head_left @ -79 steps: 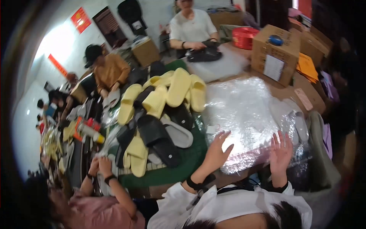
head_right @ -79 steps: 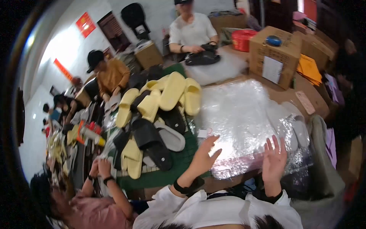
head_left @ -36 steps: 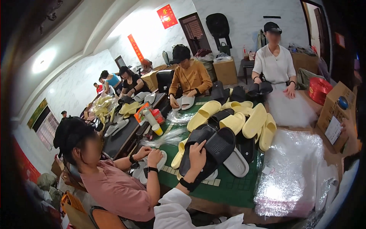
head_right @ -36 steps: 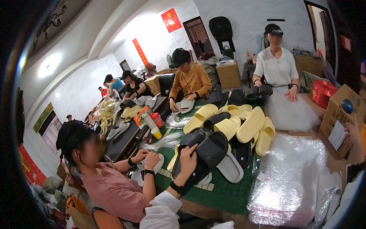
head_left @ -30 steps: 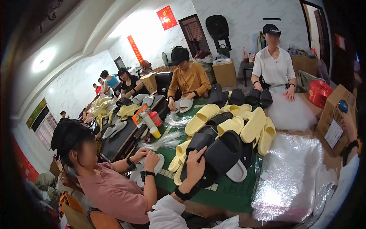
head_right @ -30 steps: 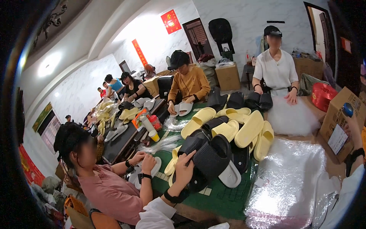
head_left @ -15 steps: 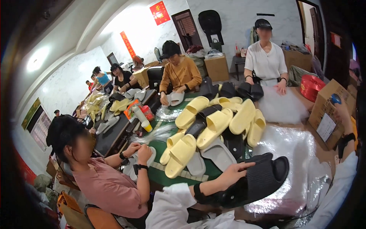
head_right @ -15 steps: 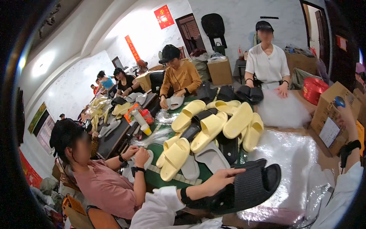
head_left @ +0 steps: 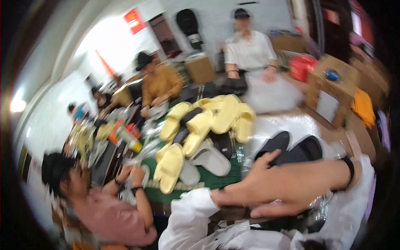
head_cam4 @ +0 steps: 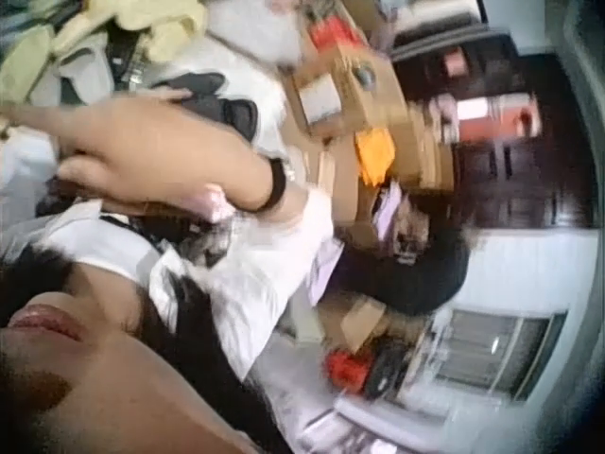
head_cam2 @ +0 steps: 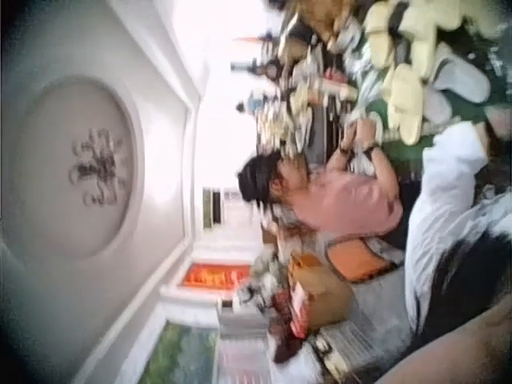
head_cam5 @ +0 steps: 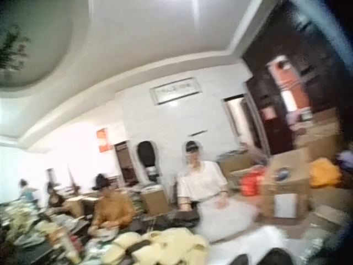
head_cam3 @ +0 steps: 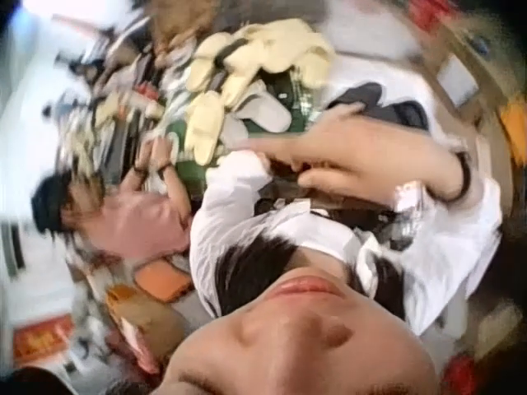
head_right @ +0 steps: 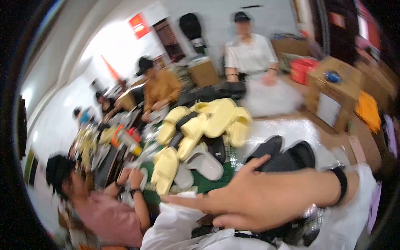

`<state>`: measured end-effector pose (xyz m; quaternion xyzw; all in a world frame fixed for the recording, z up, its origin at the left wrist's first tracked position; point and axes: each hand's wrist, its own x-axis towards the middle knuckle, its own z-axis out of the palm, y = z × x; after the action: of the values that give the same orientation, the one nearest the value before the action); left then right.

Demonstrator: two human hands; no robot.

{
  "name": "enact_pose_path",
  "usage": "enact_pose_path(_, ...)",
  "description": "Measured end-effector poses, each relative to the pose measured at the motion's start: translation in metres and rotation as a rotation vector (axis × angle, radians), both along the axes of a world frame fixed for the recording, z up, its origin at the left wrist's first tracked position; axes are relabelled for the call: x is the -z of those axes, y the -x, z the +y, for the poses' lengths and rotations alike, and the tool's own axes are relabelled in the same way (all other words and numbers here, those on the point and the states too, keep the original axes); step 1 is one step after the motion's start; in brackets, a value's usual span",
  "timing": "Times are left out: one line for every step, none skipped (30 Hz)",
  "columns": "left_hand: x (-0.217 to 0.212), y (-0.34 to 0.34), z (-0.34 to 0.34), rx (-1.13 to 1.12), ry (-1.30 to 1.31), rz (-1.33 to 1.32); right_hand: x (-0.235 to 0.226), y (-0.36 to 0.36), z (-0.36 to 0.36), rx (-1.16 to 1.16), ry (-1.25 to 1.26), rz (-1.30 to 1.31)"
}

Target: Packing foam slides into plastic shipping bags at a workstation.

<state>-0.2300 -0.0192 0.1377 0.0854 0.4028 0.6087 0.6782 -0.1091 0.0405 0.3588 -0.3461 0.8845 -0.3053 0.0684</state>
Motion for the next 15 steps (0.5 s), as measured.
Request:
enact_pose_path(0.009, 0.000, -0.017, -0.141, -0.310, 0.264, 0.003, 0.006, 0.006, 0.129, 0.089, -0.118)
enact_pose_path(0.015, 0.003, -0.032, -0.290, -0.642, 0.514, 0.008, 0.019, 0.022, 0.245, 0.180, -0.230)
enact_pose_path(0.021, 0.003, -0.026, -0.233, -0.429, 0.743, 0.030, 0.035, 0.052, 0.460, 0.263, -0.151)
enact_pose_path(0.013, 0.001, -0.027, -0.204, -0.225, 1.015, 0.044, 0.044, 0.081, 0.622, 0.435, 0.000)
enact_pose_path(0.002, -0.004, -0.025, -0.113, -0.117, 1.023, 0.059, 0.056, 0.124, 0.787, 0.544, 0.035)
enact_pose_path(-0.004, -0.005, -0.025, -0.058, 0.008, 1.040, 0.068, 0.067, 0.159, 0.967, 0.775, 0.029)
enact_pose_path(0.003, -0.012, -0.029, -0.074, -0.012, 0.959, 0.069, 0.064, 0.183, 1.201, 0.871, 0.076)
enact_pose_path(0.012, -0.013, -0.025, -0.062, -0.011, 0.981, 0.069, 0.060, 0.209, 1.426, 0.962, 0.125)
enact_pose_path(0.017, -0.017, -0.023, -0.055, -0.031, 0.983, 0.083, 0.059, 0.247, 1.455, 1.110, 0.165)
enact_pose_path(0.021, -0.020, -0.024, -0.060, -0.045, 0.982, 0.098, 0.054, 0.280, 1.468, 1.256, 0.197)
enact_pose_path(0.025, -0.021, -0.029, -0.081, -0.047, 0.952, 0.100, 0.056, 0.290, 1.547, 1.236, 0.216)
enact_pose_path(0.025, -0.021, -0.030, -0.112, -0.042, 0.947, 0.104, 0.058, 0.298, 1.616, 1.213, 0.231)
enact_pose_path(0.027, -0.017, -0.031, -0.117, -0.073, 0.990, 0.112, 0.063, 0.304, 1.615, 1.169, 0.211)
enact_pose_path(0.025, -0.014, -0.036, -0.144, -0.095, 1.049, 0.116, 0.070, 0.308, 1.582, 1.131, 0.192)
enact_pose_path(0.025, -0.014, -0.035, -0.114, -0.095, 1.032, 0.129, 0.065, 0.331, 1.528, 1.167, 0.097)
